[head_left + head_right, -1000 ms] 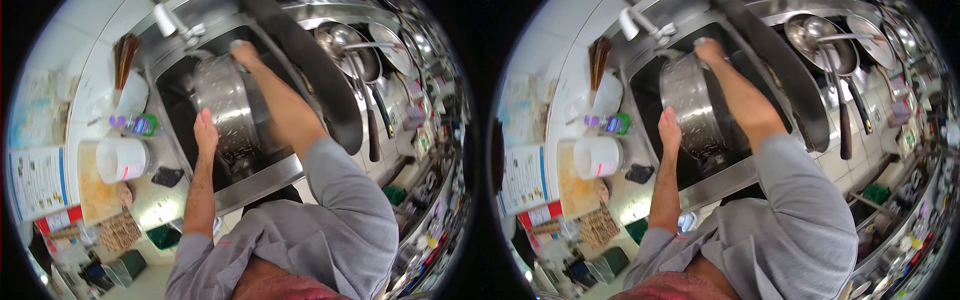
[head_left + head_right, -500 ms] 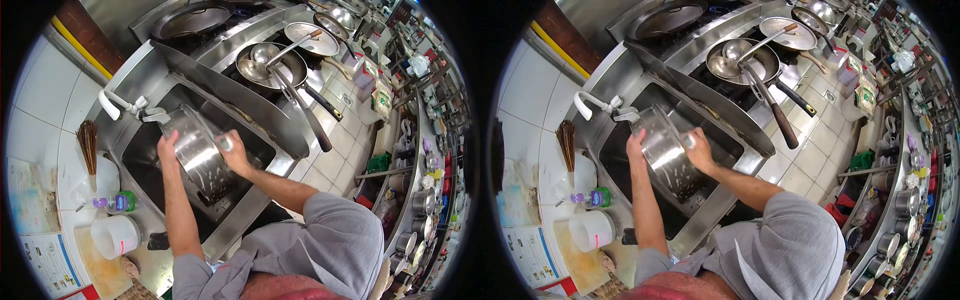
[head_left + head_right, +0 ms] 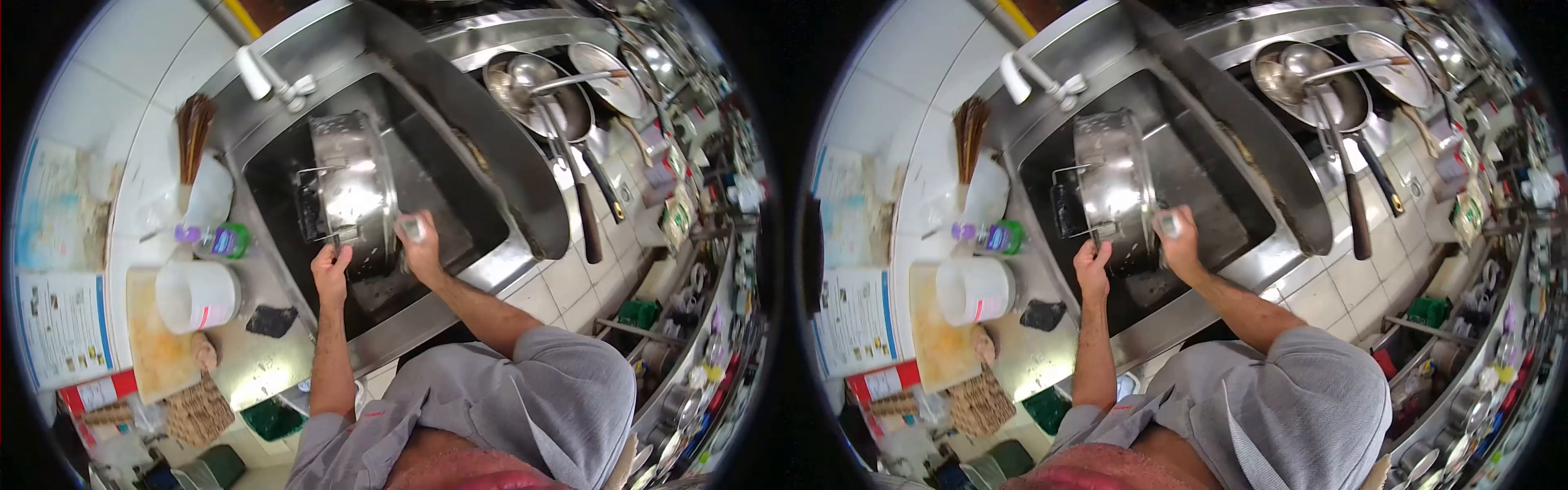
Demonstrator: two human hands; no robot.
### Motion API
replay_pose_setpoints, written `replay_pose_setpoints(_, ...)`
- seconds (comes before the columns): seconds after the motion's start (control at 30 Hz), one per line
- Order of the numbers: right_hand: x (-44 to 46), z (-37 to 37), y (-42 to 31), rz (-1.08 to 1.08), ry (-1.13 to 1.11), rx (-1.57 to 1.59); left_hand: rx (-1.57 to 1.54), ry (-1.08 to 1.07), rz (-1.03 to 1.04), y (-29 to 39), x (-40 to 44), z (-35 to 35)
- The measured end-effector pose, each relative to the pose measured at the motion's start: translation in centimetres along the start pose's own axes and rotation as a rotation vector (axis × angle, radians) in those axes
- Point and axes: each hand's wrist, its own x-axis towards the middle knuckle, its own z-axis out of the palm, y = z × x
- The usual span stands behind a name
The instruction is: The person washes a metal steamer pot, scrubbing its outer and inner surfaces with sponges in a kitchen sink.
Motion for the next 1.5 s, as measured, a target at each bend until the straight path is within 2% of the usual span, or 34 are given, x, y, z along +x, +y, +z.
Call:
replay_pose_setpoints(0.03,0.3,0.7,1.7,0.007,-0.022,0.017,0.023,-0.049,-0.017,-0.3,0.0,-0.7)
replay_pose_setpoints(0.07,2.1,2.1,4.5,-0.011,0.079,0.227,0.042,-0.101,-0.032,-0.6,-0.1,-1.4)
replay_pose_setpoints(0.13,9.4,2.7,4.9,-0.051,0.146,-0.044,0.095,-0.161,-0.096,-1.2,-0.7,-3.4)
replay_pose_setpoints(0.17,15.3,3.7,7.3,0.065,0.041,-0.095,0.138,-0.188,-0.125,-2.1,-1.1,-4.7)
replay_pose_setpoints(0.2,18.5,3.7,3.5,0.223,-0.131,0.241,0.142,-0.179,-0.140,-1.8,-2.0,-4.9)
replay_pose_setpoints(0.23,20.8,5.3,2.9,0.359,-0.116,0.221,0.057,-0.175,-0.074,-0.6,-2.6,-4.7)
replay_pose_setpoints(0.27,22.7,6.5,3.5,0.386,-0.166,0.195,-0.027,-0.173,0.004,1.1,-2.5,-4.2)
replay_pose_setpoints(0.3,23.9,7.8,4.4,0.418,-0.217,0.169,-0.020,-0.169,0.000,3.7,-2.3,-3.4)
replay_pose_setpoints(0.37,25.5,11.4,7.2,0.441,-0.178,0.181,0.124,-0.021,0.207,9.7,-2.0,-0.7)
replay_pose_setpoints(0.43,24.4,12.0,6.1,0.448,-0.145,0.188,0.636,0.077,0.002,11.5,-0.9,1.9)
replay_pose_setpoints(0.47,22.7,10.6,2.3,0.403,-0.157,0.230,0.827,0.213,0.128,10.5,-0.1,1.9)
replay_pose_setpoints(0.5,20.7,9.3,-0.3,0.354,-0.168,0.273,0.830,0.224,0.124,9.7,-0.2,1.4)
replay_pose_setpoints(0.53,18.6,8.4,0.2,0.329,-0.217,0.160,0.781,0.261,0.082,9.0,0.0,0.6)
replay_pose_setpoints(0.57,14.3,7.8,0.7,0.157,-0.040,0.000,0.732,0.292,0.039,8.7,0.3,0.0)
replay_pose_setpoints(0.63,3.8,5.7,2.0,-0.106,0.044,0.315,0.730,0.293,0.042,8.9,0.3,-0.3)
replay_pose_setpoints(0.67,-0.5,4.4,1.4,-0.139,0.051,0.077,0.690,0.258,-0.006,9.8,0.3,0.1)
replay_pose_setpoints(0.77,-0.7,4.0,2.8,-0.055,-0.007,0.131,0.609,0.212,-0.055,10.5,0.5,0.3)
replay_pose_setpoints(0.8,3.7,5.1,1.9,-0.235,0.070,0.171,0.562,0.202,-0.064,10.4,0.3,0.3)
replay_pose_setpoints(0.83,8.4,6.7,2.3,-0.168,0.014,0.039,0.560,0.204,-0.072,10.1,0.1,0.2)
replay_pose_setpoints(0.9,18.5,9.2,-0.1,0.187,-0.239,-0.047,0.563,0.193,-0.047,9.9,-0.1,-0.4)
replay_pose_setpoints(0.93,21.1,10.6,-1.5,0.245,-0.195,-0.329,0.602,0.145,-0.114,10.1,-0.3,-0.9)
replay_pose_setpoints(0.97,21.7,10.7,-1.4,0.242,-0.187,-0.321,0.607,0.142,-0.104,10.2,0.1,-1.2)
replay_pose_setpoints(1.03,21.7,10.8,-0.8,0.202,-0.311,-0.138,0.523,0.092,0.016,10.6,1.1,-1.8)
replay_pose_setpoints(1.1,18.3,9.9,-0.3,0.121,-0.258,0.049,0.195,-0.007,-0.183,11.1,5.4,-1.9)
replay_pose_setpoints(1.13,16.5,8.7,-1.6,0.151,-0.277,0.068,0.088,-0.037,-0.190,10.4,8.4,-1.6)
replay_pose_setpoints(1.2,12.7,6.9,-3.1,0.144,-0.240,0.073,0.663,0.225,-0.106,10.1,12.9,1.0)
replay_pose_setpoints(1.27,9.6,5.4,-2.9,0.065,-0.125,0.031,0.550,0.144,-0.338,9.2,17.3,1.0)
replay_pose_setpoints(1.3,8.2,4.2,-2.8,0.028,-0.067,0.004,0.545,0.138,-0.327,7.5,18.8,1.6)
replay_pose_setpoints(1.37,6.6,1.8,-2.0,0.008,0.087,-0.015,0.852,0.029,-0.258,4.6,20.8,3.3)
replay_pose_setpoints(1.43,6.1,-0.3,-1.7,0.056,0.141,-0.029,0.902,-0.073,-0.199,5.7,19.2,7.4)
replay_pose_setpoints(1.5,5.8,-1.7,-2.0,0.100,0.196,-0.046,0.868,-0.072,0.032,6.4,16.9,8.7)
